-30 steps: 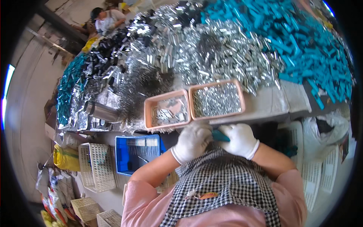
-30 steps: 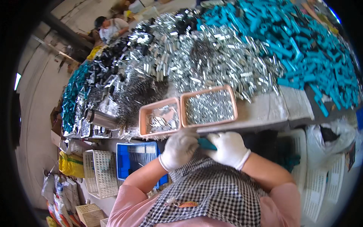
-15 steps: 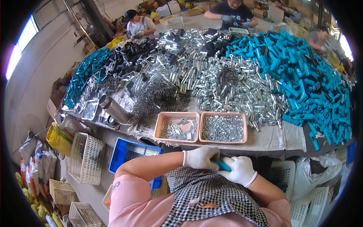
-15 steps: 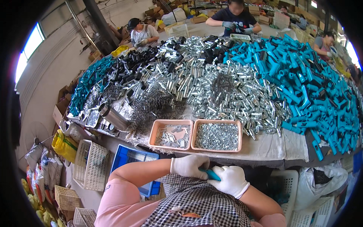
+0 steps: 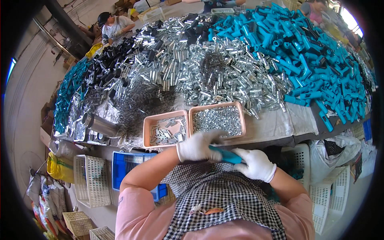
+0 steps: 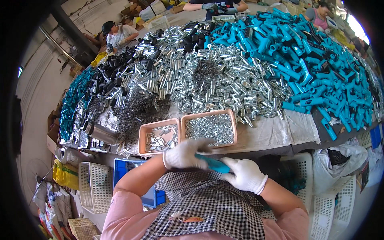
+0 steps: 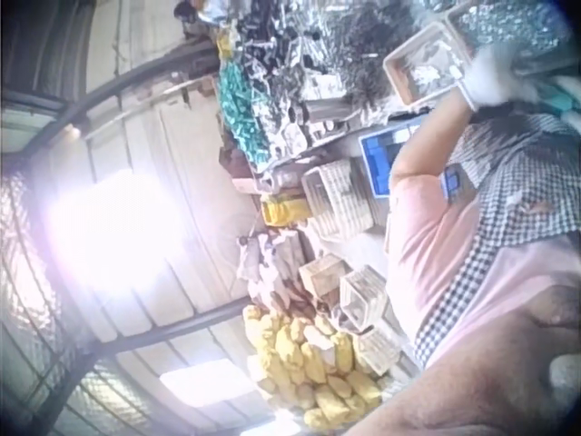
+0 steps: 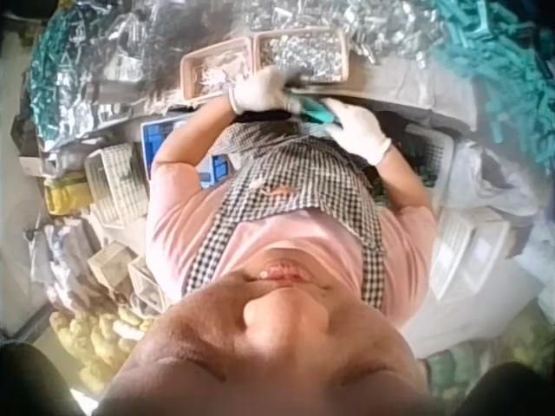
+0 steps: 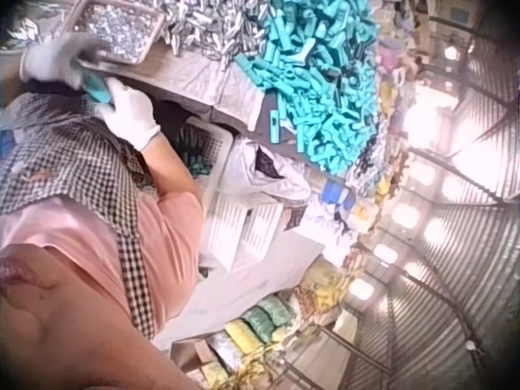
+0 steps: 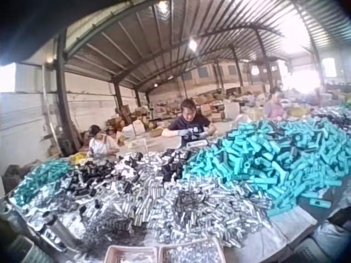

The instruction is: The person assembles tool components by inserting metal pins, springs, and cylinders into plastic handles by hand.

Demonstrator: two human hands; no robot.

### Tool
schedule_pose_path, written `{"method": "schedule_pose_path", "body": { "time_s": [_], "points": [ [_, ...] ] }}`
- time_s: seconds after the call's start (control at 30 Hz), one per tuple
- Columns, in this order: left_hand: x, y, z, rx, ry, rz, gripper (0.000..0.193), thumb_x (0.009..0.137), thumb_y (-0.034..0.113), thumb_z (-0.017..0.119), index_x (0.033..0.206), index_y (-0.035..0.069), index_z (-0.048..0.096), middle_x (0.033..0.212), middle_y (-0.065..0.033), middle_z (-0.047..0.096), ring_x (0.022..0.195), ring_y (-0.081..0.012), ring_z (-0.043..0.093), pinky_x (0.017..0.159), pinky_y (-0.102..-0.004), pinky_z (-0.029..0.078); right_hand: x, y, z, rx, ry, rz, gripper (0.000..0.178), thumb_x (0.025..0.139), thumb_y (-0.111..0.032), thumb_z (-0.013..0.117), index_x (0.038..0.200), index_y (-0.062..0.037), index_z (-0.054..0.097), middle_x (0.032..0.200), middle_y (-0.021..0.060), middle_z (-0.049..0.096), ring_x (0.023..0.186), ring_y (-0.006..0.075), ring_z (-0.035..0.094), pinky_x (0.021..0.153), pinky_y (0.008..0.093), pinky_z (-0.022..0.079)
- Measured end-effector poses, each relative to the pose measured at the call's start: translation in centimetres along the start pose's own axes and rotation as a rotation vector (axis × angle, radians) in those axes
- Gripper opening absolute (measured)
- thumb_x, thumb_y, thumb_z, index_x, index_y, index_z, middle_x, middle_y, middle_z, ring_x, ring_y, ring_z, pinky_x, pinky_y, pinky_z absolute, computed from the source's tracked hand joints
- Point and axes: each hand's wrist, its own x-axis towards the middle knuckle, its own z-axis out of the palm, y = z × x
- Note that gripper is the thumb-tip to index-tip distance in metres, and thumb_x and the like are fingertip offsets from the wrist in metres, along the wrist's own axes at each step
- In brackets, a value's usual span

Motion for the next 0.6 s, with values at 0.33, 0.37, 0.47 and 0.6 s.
{"method": "schedule_pose_path", "body": {
  "time_s": [0.33, 0.37, 0.47, 0.6],
  "points": [
    [5.1, -6.5, -1.0, 0.768, 0.413, -0.135, 0.02, 0.082, 0.027, 0.067, 0.084, 0.009, 0.075, 0.086, -0.0137, 0.07, 0.084, -0.0339, 0.068, 0.078, -0.0464, 0.053, -1.0, 2.3, -0.6, 0.059, 0.19, 0.123, 0.04, 0.079, -0.024, 0.075, 0.114, -0.0094, 0.062, 0.079, 0.0168, 0.066, 0.072, 0.0378, 0.066, 0.061, 0.046, 0.05],
    [4.6, -5.2, -1.4, 0.695, 0.424, -0.146, 0.02, 0.083, 0.028, 0.068, 0.086, 0.01, 0.076, 0.085, -0.0134, 0.07, 0.081, -0.033, 0.068, 0.075, -0.0451, 0.054, -0.9, 2.3, -0.5, 0.029, 0.211, 0.119, 0.04, 0.078, -0.024, 0.075, 0.114, -0.0095, 0.062, 0.078, 0.0163, 0.066, 0.071, 0.0377, 0.066, 0.06, 0.0463, 0.05],
    [4.1, -5.9, -1.6, 0.672, 0.523, -0.109, 0.029, 0.08, 0.035, 0.074, 0.079, 0.006, 0.072, 0.078, -0.013, 0.067, 0.077, -0.0332, 0.067, 0.069, -0.0444, 0.053, -0.4, 2.0, -0.4, -0.024, 0.242, 0.111, 0.041, 0.077, -0.025, 0.075, 0.113, -0.0105, 0.062, 0.076, 0.0144, 0.066, 0.067, 0.0365, 0.065, 0.058, 0.0462, 0.05],
    [2.4, -5.1, -0.7, 0.478, 0.655, 0.169, 0.023, 0.076, 0.027, 0.079, 0.082, 0.006, 0.073, 0.081, -0.0088, 0.068, 0.075, -0.0303, 0.066, 0.068, -0.0425, 0.053, 0.1, 1.5, -0.2, -0.156, 0.239, 0.126, 0.042, 0.077, -0.026, 0.075, 0.114, -0.0108, 0.061, 0.075, 0.0135, 0.067, 0.064, 0.0356, 0.065, 0.057, 0.0458, 0.05]
  ]
}}
